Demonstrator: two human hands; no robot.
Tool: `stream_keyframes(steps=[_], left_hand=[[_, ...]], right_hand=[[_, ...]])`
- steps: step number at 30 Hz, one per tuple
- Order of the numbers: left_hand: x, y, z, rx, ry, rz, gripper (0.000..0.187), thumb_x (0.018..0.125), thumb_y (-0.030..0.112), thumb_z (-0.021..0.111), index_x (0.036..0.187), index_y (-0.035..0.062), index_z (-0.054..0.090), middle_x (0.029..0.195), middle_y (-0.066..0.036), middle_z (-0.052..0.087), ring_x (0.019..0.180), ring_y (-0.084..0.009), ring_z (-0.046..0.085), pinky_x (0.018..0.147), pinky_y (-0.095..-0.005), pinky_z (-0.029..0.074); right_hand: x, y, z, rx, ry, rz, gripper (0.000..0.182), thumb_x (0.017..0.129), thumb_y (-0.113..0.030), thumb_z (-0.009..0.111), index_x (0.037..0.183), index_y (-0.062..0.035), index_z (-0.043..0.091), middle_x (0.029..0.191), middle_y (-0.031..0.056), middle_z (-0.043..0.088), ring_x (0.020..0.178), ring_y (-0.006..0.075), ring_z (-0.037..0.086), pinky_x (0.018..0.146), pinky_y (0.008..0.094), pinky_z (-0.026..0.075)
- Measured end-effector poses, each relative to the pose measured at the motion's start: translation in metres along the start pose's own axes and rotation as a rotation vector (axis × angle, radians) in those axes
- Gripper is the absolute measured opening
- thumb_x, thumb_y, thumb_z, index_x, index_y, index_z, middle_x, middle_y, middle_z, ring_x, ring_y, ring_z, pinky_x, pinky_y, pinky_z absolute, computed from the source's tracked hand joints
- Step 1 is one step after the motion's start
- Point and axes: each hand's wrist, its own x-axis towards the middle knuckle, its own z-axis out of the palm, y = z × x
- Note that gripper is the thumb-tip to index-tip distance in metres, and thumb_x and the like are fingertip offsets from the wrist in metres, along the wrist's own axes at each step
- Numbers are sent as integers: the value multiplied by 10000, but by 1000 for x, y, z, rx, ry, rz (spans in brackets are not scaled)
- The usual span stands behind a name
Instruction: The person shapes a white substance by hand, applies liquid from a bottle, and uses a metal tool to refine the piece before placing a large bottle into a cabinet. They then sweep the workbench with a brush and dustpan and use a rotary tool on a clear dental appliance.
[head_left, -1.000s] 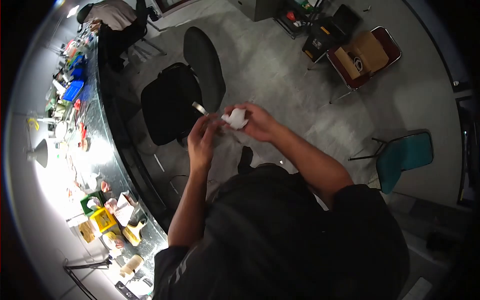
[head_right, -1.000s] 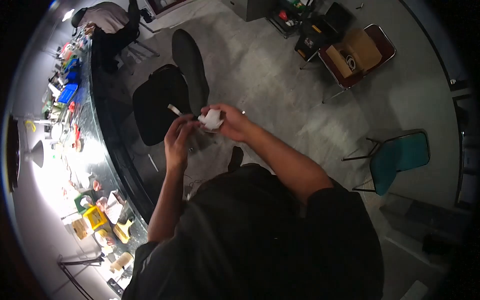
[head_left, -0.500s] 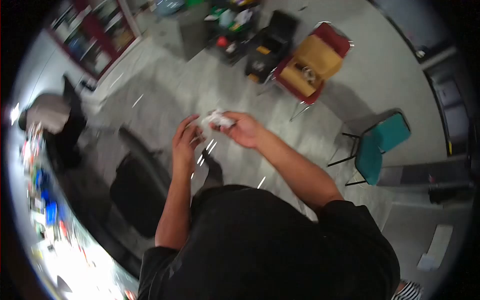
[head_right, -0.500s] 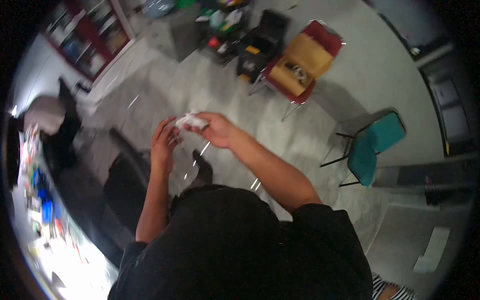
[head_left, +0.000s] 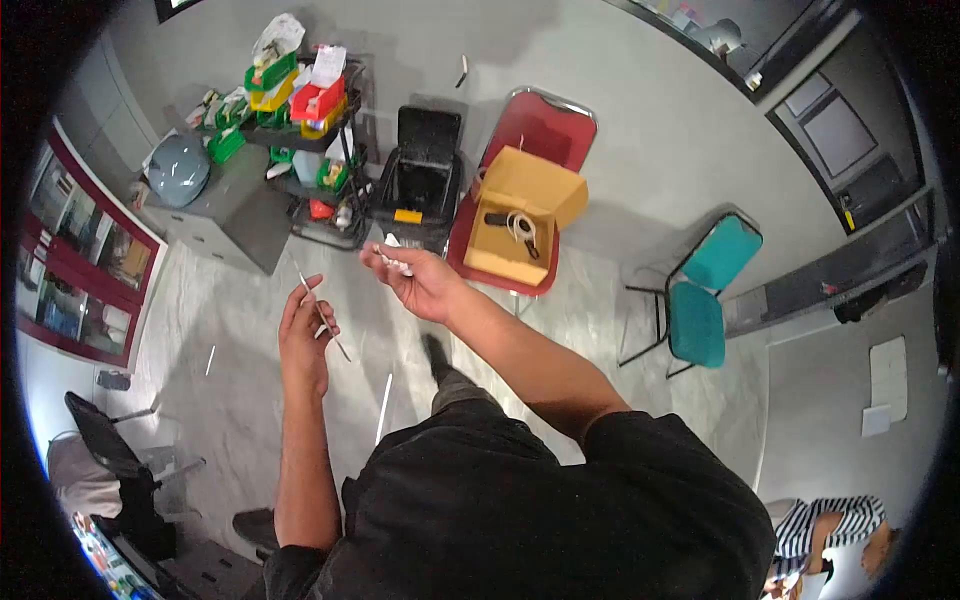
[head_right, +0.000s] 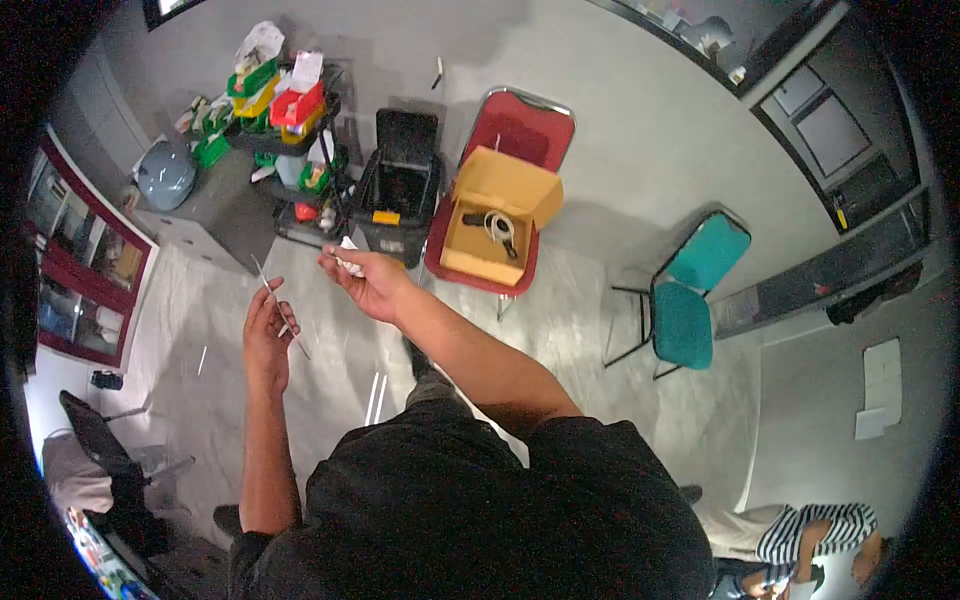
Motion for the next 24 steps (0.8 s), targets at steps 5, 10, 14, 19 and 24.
stream_keyframes(steps=[5,10,14,19,24], left_hand=[[80,4,43,-66,146,1,307,999,211,466,1267,118,581,776,28,542,713,-66,503,677,-242,426],[117,8,61,-76,225,56,305,1000,213,457,1263,117,576,781,40,522,713,-60,485,681,-235,418],[145,3,60,-107,270,22,318,996,246,468,1270,123,574,785,45,506,702,-58,469,668,-235,389],[162,9,76,-130,262,18,318,994,267,484,1260,126,586,779,47,509,701,-57,471,676,-239,392],[163,3,77,-145,268,-9,320,988,271,506,1262,127,588,767,47,502,698,-53,466,671,-233,391]], right_hand=[[85,-88,-22,34,-290,250,185,994,-234,544,1039,-54,538,672,-35,440,444,10,362,308,170,250],[135,-142,-2,-132,-213,248,278,951,-364,605,809,-144,510,586,-61,380,433,33,341,343,192,207],[156,-160,7,-136,-171,80,172,921,-260,584,919,-89,594,750,36,585,654,167,568,555,279,474],[152,-179,15,-92,-140,5,259,920,-213,545,1053,1,606,945,110,631,855,240,624,838,366,539],[172,-196,-15,-75,-265,181,200,934,-174,545,1059,-21,568,820,45,580,646,130,564,501,239,459]])
